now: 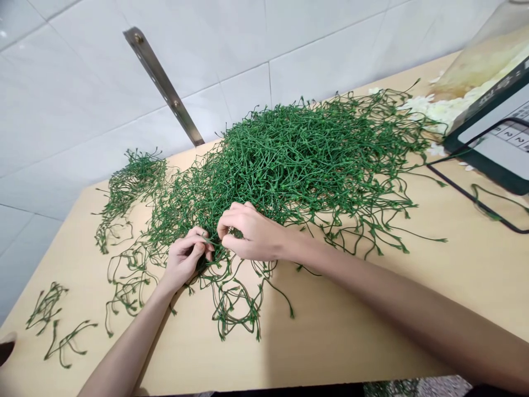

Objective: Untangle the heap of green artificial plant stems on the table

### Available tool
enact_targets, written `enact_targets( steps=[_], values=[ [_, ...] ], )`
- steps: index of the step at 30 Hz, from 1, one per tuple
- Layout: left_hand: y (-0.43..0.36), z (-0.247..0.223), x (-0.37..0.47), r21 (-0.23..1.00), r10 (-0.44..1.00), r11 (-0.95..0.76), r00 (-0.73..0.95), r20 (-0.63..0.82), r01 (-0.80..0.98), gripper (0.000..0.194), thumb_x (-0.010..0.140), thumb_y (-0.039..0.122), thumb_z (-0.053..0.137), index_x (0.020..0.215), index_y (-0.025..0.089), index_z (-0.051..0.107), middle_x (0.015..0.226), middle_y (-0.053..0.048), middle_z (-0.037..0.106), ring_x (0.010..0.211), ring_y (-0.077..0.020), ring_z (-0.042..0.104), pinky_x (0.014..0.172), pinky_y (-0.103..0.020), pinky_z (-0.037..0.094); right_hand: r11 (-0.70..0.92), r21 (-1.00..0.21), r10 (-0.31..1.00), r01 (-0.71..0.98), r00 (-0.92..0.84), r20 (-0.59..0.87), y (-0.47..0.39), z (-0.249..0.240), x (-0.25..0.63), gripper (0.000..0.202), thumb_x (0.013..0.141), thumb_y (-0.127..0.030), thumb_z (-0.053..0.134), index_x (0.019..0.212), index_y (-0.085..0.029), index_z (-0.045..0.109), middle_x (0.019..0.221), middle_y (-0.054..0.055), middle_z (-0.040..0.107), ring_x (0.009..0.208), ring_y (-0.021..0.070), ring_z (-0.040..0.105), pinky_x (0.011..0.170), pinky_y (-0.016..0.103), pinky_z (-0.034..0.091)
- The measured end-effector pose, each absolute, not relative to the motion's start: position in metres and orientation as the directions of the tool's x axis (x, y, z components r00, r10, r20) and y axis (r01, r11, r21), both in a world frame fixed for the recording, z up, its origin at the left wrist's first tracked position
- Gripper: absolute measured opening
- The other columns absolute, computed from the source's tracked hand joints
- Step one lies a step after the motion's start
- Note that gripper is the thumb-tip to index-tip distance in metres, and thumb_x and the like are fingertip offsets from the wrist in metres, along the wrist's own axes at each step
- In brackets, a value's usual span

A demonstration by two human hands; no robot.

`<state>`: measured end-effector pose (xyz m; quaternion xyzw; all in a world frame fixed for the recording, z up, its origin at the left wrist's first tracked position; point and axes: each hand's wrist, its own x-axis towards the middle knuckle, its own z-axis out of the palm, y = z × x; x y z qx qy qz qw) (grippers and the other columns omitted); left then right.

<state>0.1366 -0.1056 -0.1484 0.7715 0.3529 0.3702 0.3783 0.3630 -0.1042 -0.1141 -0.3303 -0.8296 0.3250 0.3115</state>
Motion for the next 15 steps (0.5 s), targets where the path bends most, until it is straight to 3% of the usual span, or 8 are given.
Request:
enact_targets(
  steps=[3, 5, 10, 15],
  values=[
    [-0.1055, -0.1468, 0.1377, 0.853, 0.835, -0.449, 0.463, 0.297, 0.264, 0.035, 0.095, 0.04, 0.054, 0.072, 0.019, 0.069, 0.055, -0.006, 0.065, 0.079, -0.0218, 0.054, 0.076, -0.035, 0.043, 0.614, -0.705, 0.73, 0.355, -0.596, 0.336, -0.1079, -0.1137, 0.3623, 0.014, 0.085, -0.023, 0.057, 0.075, -0.015, 0.064, 0.081, 0.004, 0.068, 0.087, 0.0188, 0.051, 0.085, 0.037, 0.03],
    [-0.1054, -0.1455, 0.1384, 0.863, 0.845, -0.435, 0.448, 0.293, 0.256, 0.035, 0.095, 0.042, 0.055, 0.072, 0.019, 0.069, 0.054, -0.005, 0.065, 0.079, -0.022, 0.055, 0.077, -0.036, 0.043, 0.684, -0.614, 0.691, 0.395, -0.621, 0.371, -0.1097, -0.1158, 0.3608, 0.017, 0.084, -0.027, 0.062, 0.074, -0.015, 0.065, 0.076, 0.004, 0.068, 0.087, 0.0193, 0.051, 0.083, 0.037, 0.029],
    [-0.1052, -0.1452, 0.1391, 0.89, 0.865, -0.397, 0.414, 0.282, 0.224, 0.036, 0.095, 0.042, 0.053, 0.071, 0.019, 0.067, 0.056, -0.005, 0.065, 0.076, -0.0211, 0.055, 0.079, -0.037, 0.044, 0.789, -0.357, 0.614, 0.5, -0.619, 0.489, -0.1098, -0.1196, 0.3579, 0.029, 0.09, -0.021, 0.049, 0.068, -0.012, 0.066, 0.069, 0.006, 0.066, 0.08, 0.019, 0.05, 0.079, 0.036, 0.029],
    [-0.1054, -0.1465, 0.1384, 0.868, 0.85, -0.425, 0.444, 0.284, 0.258, 0.035, 0.095, 0.04, 0.054, 0.071, 0.019, 0.069, 0.056, -0.006, 0.065, 0.079, -0.0216, 0.055, 0.077, -0.036, 0.044, 0.79, -0.27, 0.599, 0.551, -0.596, 0.535, -0.1103, -0.1226, 0.3555, 0.025, 0.082, -0.017, 0.049, 0.062, -0.013, 0.063, 0.063, 0.005, 0.063, 0.076, 0.0184, 0.049, 0.076, 0.035, 0.029]
  ],
)
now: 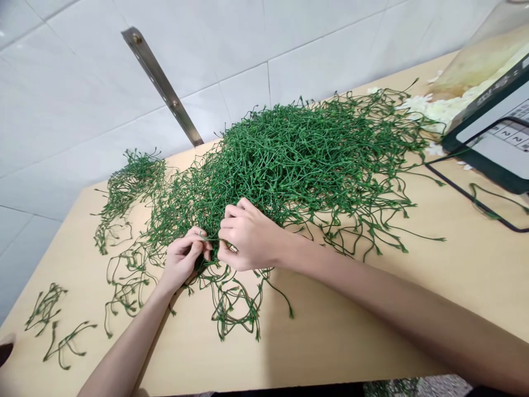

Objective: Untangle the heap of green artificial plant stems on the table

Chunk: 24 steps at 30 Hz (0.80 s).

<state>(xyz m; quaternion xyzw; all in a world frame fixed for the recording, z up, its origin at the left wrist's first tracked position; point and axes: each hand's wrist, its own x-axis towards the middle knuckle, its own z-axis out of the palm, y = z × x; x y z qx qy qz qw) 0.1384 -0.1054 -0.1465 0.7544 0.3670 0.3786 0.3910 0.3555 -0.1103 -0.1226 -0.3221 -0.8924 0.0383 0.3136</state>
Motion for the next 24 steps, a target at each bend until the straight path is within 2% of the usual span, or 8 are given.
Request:
enact_targets(
  steps=[3, 7, 14, 19, 24],
  values=[
    [-0.1058, -0.1457, 0.1383, 0.853, 0.839, -0.439, 0.468, 0.278, 0.281, 0.035, 0.095, 0.039, 0.054, 0.07, 0.019, 0.069, 0.06, -0.006, 0.067, 0.078, -0.0211, 0.055, 0.076, -0.035, 0.044, 0.782, -0.266, 0.605, 0.563, -0.585, 0.541, -0.1119, -0.1245, 0.3537, 0.022, 0.076, -0.017, 0.051, 0.056, -0.014, 0.058, 0.056, 0.003, 0.057, 0.072, 0.0173, 0.046, 0.073, 0.034, 0.028],
    [-0.1065, -0.1442, 0.1385, 0.838, 0.841, -0.443, 0.472, 0.265, 0.319, 0.038, 0.095, 0.041, 0.053, 0.069, 0.018, 0.069, 0.06, -0.007, 0.067, 0.079, -0.0214, 0.054, 0.075, -0.035, 0.044, 0.787, -0.251, 0.599, 0.564, -0.597, 0.534, -0.1134, -0.1241, 0.3529, 0.025, 0.08, -0.021, 0.05, 0.056, -0.015, 0.057, 0.055, 0.003, 0.056, 0.07, 0.0169, 0.043, 0.072, 0.034, 0.027],
    [-0.1072, -0.1435, 0.139, 0.774, 0.819, -0.5, 0.503, 0.277, 0.388, 0.042, 0.095, 0.043, 0.053, 0.064, 0.019, 0.069, 0.063, -0.007, 0.068, 0.08, -0.0216, 0.053, 0.076, -0.037, 0.041, 0.787, -0.242, 0.599, 0.568, -0.606, 0.524, -0.1119, -0.1263, 0.3525, 0.023, 0.078, -0.016, 0.048, 0.057, -0.016, 0.057, 0.057, 0.004, 0.057, 0.072, 0.018, 0.042, 0.074, 0.035, 0.026],
    [-0.1064, -0.141, 0.1397, 0.796, 0.818, -0.478, 0.517, 0.251, 0.37, 0.047, 0.096, 0.047, 0.049, 0.065, 0.02, 0.07, 0.059, -0.007, 0.066, 0.08, -0.0226, 0.053, 0.079, -0.038, 0.041, 0.843, -0.228, 0.527, 0.487, -0.662, 0.533, -0.1119, -0.1244, 0.3524, 0.027, 0.085, -0.011, 0.044, 0.061, -0.015, 0.056, 0.065, 0.004, 0.061, 0.078, 0.0181, 0.043, 0.075, 0.035, 0.025],
    [-0.1061, -0.1372, 0.1418, 0.832, 0.815, -0.45, 0.529, 0.235, 0.324, 0.051, 0.094, 0.054, 0.05, 0.061, 0.02, 0.068, 0.06, -0.008, 0.066, 0.081, -0.0229, 0.053, 0.077, -0.036, 0.041, 0.865, -0.299, 0.501, 0.402, -0.699, 0.51, -0.1075, -0.1265, 0.3554, 0.03, 0.087, -0.003, 0.038, 0.071, -0.016, 0.06, 0.073, 0.003, 0.064, 0.085, 0.0191, 0.044, 0.079, 0.036, 0.024]
  ],
)
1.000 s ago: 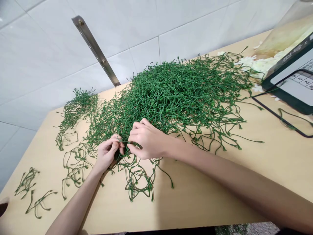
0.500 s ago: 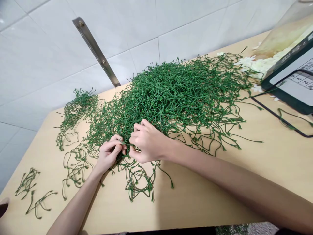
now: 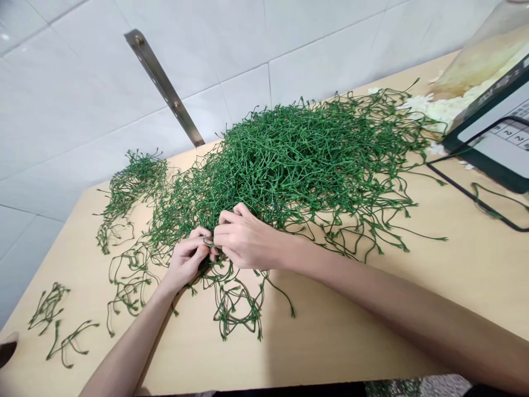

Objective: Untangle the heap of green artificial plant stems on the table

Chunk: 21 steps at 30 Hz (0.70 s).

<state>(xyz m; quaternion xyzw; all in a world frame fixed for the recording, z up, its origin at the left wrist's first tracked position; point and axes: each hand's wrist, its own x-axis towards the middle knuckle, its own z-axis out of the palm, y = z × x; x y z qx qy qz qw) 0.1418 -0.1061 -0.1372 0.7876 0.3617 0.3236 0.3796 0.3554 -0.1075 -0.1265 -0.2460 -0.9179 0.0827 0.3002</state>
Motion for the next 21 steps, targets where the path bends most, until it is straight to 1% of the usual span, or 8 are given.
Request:
enact_targets(
  steps=[4, 6, 8, 11, 13, 16, 18, 21],
  values=[
    [-0.105, -0.139, 0.14, 0.893, 0.844, -0.393, 0.471, 0.257, 0.219, 0.048, 0.093, 0.053, 0.052, 0.062, 0.019, 0.066, 0.055, -0.007, 0.063, 0.079, -0.0218, 0.053, 0.075, -0.035, 0.044, 0.846, -0.384, 0.53, 0.37, -0.663, 0.529, -0.102, -0.128, 0.36, 0.037, 0.083, 0.004, 0.035, 0.072, -0.018, 0.063, 0.068, 0.001, 0.065, 0.086, 0.0188, 0.047, 0.082, 0.036, 0.025],
    [-0.104, -0.14, 0.137, 0.909, 0.855, -0.387, 0.43, 0.291, 0.155, 0.044, 0.094, 0.048, 0.054, 0.063, 0.019, 0.065, 0.056, -0.006, 0.063, 0.078, -0.0205, 0.055, 0.076, -0.035, 0.045, 0.793, -0.462, 0.604, 0.398, -0.609, 0.514, -0.101, -0.124, 0.362, 0.036, 0.085, 0.001, 0.036, 0.084, -0.017, 0.067, 0.08, 0.003, 0.07, 0.09, 0.0194, 0.051, 0.084, 0.037, 0.028],
    [-0.102, -0.137, 0.134, 0.908, 0.868, -0.405, 0.356, 0.346, 0.105, 0.038, 0.094, 0.044, 0.055, 0.067, 0.019, 0.066, 0.062, -0.006, 0.064, 0.078, -0.0196, 0.057, 0.08, -0.037, 0.047, 0.732, -0.546, 0.673, 0.407, -0.554, 0.49, -0.099, -0.119, 0.365, 0.033, 0.089, -0.005, 0.038, 0.098, -0.015, 0.067, 0.095, 0.007, 0.072, 0.094, 0.0196, 0.056, 0.085, 0.037, 0.033],
    [-0.101, -0.122, 0.129, 0.886, 0.869, -0.463, 0.208, 0.449, 0.021, 0.029, 0.091, 0.044, 0.06, 0.075, 0.021, 0.068, 0.075, -0.005, 0.065, 0.081, -0.019, 0.06, 0.084, -0.04, 0.05, 0.688, -0.604, 0.714, 0.403, -0.528, 0.46, -0.097, -0.113, 0.369, 0.029, 0.092, -0.01, 0.04, 0.105, -0.013, 0.065, 0.104, 0.009, 0.071, 0.096, 0.0198, 0.06, 0.087, 0.036, 0.039],
    [-0.102, -0.107, 0.128, 0.864, 0.859, -0.498, 0.098, 0.503, -0.07, 0.025, 0.088, 0.046, 0.064, 0.08, 0.023, 0.068, 0.081, -0.003, 0.063, 0.081, -0.0177, 0.061, 0.082, -0.038, 0.052, 0.669, -0.603, 0.733, 0.434, -0.523, 0.436, -0.096, -0.112, 0.37, 0.029, 0.093, -0.015, 0.042, 0.112, -0.013, 0.063, 0.109, 0.011, 0.07, 0.101, 0.021, 0.061, 0.09, 0.037, 0.041],
    [-0.103, -0.084, 0.127, 0.816, 0.818, -0.573, 0.015, 0.576, -0.082, 0.02, 0.088, 0.046, 0.064, 0.083, 0.028, 0.07, 0.092, -0.002, 0.062, 0.086, -0.0163, 0.061, 0.082, -0.036, 0.055, 0.629, -0.564, 0.772, 0.535, -0.521, 0.365, -0.097, -0.115, 0.371, 0.04, 0.095, -0.031, 0.049, 0.131, -0.015, 0.054, 0.123, 0.012, 0.065, 0.11, 0.0249, 0.058, 0.096, 0.042, 0.041],
    [-0.105, -0.072, 0.124, 0.767, 0.767, -0.641, -0.035, 0.64, -0.018, 0.017, 0.087, 0.046, 0.065, 0.084, 0.03, 0.072, 0.096, -0.002, 0.062, 0.091, -0.0165, 0.061, 0.084, -0.036, 0.055, 0.624, -0.499, 0.777, 0.602, -0.547, 0.312, -0.097, -0.118, 0.371, 0.044, 0.094, -0.036, 0.051, 0.134, -0.015, 0.052, 0.126, 0.013, 0.063, 0.11, 0.027, 0.057, 0.095, 0.045, 0.04],
    [-0.109, -0.061, 0.114, 0.609, 0.595, -0.773, -0.13, 0.793, 0.176, 0.019, 0.084, 0.043, 0.07, 0.078, 0.026, 0.072, 0.089, -0.004, 0.059, 0.095, -0.0167, 0.057, 0.082, -0.032, 0.054, 0.645, -0.385, 0.762, 0.66, -0.588, 0.271, -0.097, -0.122, 0.369, 0.034, 0.095, -0.032, 0.05, 0.122, -0.014, 0.062, 0.122, 0.014, 0.064, 0.105, 0.0282, 0.057, 0.089, 0.044, 0.041]
  ],
)
